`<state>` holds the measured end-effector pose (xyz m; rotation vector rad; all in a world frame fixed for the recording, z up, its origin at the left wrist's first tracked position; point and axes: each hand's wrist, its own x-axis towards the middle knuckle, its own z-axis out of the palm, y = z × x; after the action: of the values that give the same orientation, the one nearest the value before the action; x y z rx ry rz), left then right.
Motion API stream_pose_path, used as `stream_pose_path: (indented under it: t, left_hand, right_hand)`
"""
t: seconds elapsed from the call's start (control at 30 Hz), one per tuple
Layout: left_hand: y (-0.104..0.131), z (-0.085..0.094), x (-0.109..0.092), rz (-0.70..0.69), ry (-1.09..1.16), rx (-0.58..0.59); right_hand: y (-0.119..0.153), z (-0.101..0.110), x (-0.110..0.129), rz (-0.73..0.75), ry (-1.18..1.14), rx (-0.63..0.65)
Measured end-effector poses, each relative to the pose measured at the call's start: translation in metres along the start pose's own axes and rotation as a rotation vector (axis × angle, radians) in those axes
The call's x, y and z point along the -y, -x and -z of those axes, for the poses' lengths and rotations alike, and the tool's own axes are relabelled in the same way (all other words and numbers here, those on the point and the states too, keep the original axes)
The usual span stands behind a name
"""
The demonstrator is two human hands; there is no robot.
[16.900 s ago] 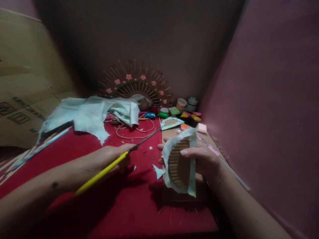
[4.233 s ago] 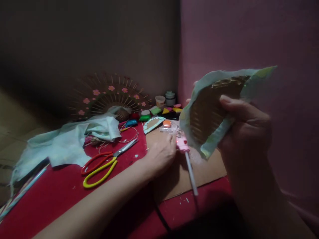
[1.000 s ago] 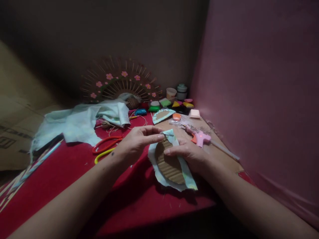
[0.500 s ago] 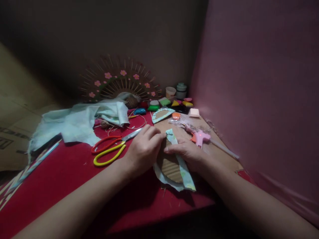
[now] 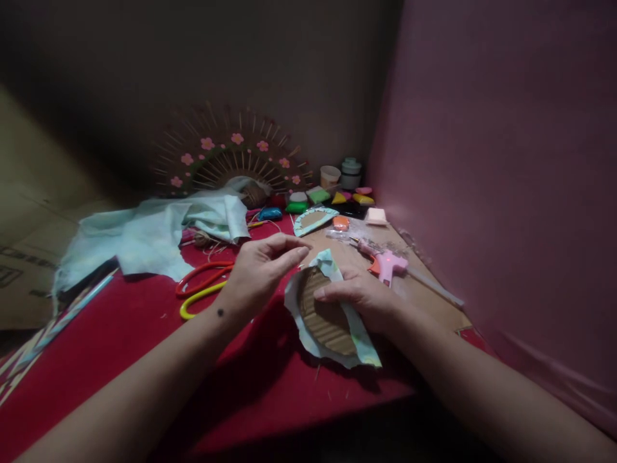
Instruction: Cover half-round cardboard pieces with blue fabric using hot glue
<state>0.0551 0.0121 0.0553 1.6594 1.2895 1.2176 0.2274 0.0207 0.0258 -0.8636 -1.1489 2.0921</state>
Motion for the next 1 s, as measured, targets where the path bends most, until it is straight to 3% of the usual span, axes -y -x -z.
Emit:
stream_pose_path:
  t: [0.1, 0.2, 0.73, 1.0]
  left_hand:
    - [-0.006, 0.000, 0.005, 0.216, 0.187, 0.119]
    - [-0.007, -0.001, 0.008, 0.286, 0.261, 0.167]
    - [-0.003, -0.006, 0.004, 0.189, 0.120, 0.207]
    - [0.003, -0.012, 0.001, 0.090, 0.020, 0.157]
  right_hand:
    - [0.001, 0.000, -0.002, -0.042, 0.022, -0.007]
    - [0.002, -0.001, -0.004, -0.061, 0.014, 0.009]
    - [0.003, -0.004, -0.006, -0.072, 0.081, -0.041]
    - [-0.001, 0.000, -0.007, -0.052, 0.021, -0.059]
